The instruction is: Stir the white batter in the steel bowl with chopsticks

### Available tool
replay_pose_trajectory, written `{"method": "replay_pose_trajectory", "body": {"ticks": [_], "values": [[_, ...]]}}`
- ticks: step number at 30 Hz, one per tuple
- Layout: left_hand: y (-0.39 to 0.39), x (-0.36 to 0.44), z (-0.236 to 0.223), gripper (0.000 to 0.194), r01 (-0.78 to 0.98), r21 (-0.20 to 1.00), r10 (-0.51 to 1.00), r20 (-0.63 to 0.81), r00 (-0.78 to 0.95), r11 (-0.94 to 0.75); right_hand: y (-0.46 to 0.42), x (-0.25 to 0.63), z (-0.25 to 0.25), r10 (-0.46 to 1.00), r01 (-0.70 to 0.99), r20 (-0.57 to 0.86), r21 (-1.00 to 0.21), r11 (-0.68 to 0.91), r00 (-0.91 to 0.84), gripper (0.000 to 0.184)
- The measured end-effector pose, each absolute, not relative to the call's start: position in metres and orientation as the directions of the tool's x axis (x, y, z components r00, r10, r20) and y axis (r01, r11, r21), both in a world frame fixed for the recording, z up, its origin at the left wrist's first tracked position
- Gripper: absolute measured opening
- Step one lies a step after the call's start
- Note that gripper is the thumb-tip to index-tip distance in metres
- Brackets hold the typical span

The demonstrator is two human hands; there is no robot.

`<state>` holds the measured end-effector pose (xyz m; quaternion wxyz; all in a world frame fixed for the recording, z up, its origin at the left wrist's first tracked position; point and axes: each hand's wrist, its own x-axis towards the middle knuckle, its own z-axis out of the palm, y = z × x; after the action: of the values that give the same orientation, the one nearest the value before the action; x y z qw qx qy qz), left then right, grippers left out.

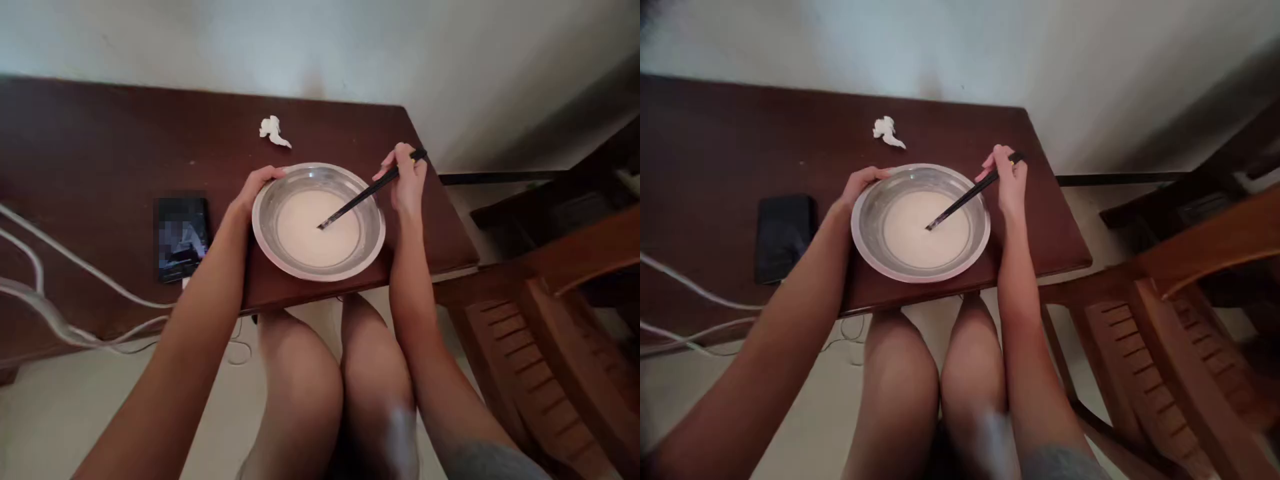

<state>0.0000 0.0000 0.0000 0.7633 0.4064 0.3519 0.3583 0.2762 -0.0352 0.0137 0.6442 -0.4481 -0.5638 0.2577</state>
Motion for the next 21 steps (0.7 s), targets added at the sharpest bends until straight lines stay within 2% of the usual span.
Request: {"method": "replay_pose_trajectory", "body": {"ticks": [4, 9, 14, 19, 21], "values": [[-0.0018, 0.0031, 0.0016, 0.043, -0.194, 0.887, 0.830, -0.288, 0.478, 0.419, -0.0366, 0.2673, 0.0134, 0.879, 0.239, 0.456, -0.877, 0.417, 0.138, 0.062], [-0.0025, 0.0055, 0.0035, 0.048, -0.177, 0.895, 0.834, -0.289, 0.470, 0.410, -0.0365, 0.2759, 0.0133, 0.833, 0.254, 0.482, -0.871, 0.421, 0.270, 0.062], [-0.0031, 0.0032, 0.0058, 0.050, -0.179, 0.896, 0.821, -0.272, 0.502, 0.406, -0.0370, 0.2689, 0.0130, 0.892, 0.228, 0.440, -0.884, 0.409, 0.106, 0.061], [-0.0023, 0.0024, 0.0056, 0.046, -0.208, 0.885, 0.817, -0.264, 0.512, 0.416, -0.0357, 0.2698, 0.0145, 0.855, 0.241, 0.463, -0.880, 0.410, 0.235, 0.060], [-0.0021, 0.0027, 0.0055, 0.045, -0.203, 0.887, 0.819, -0.268, 0.507, 0.416, -0.0357, 0.2696, 0.0140, 0.866, 0.242, 0.446, -0.887, 0.394, 0.224, 0.060]]}}
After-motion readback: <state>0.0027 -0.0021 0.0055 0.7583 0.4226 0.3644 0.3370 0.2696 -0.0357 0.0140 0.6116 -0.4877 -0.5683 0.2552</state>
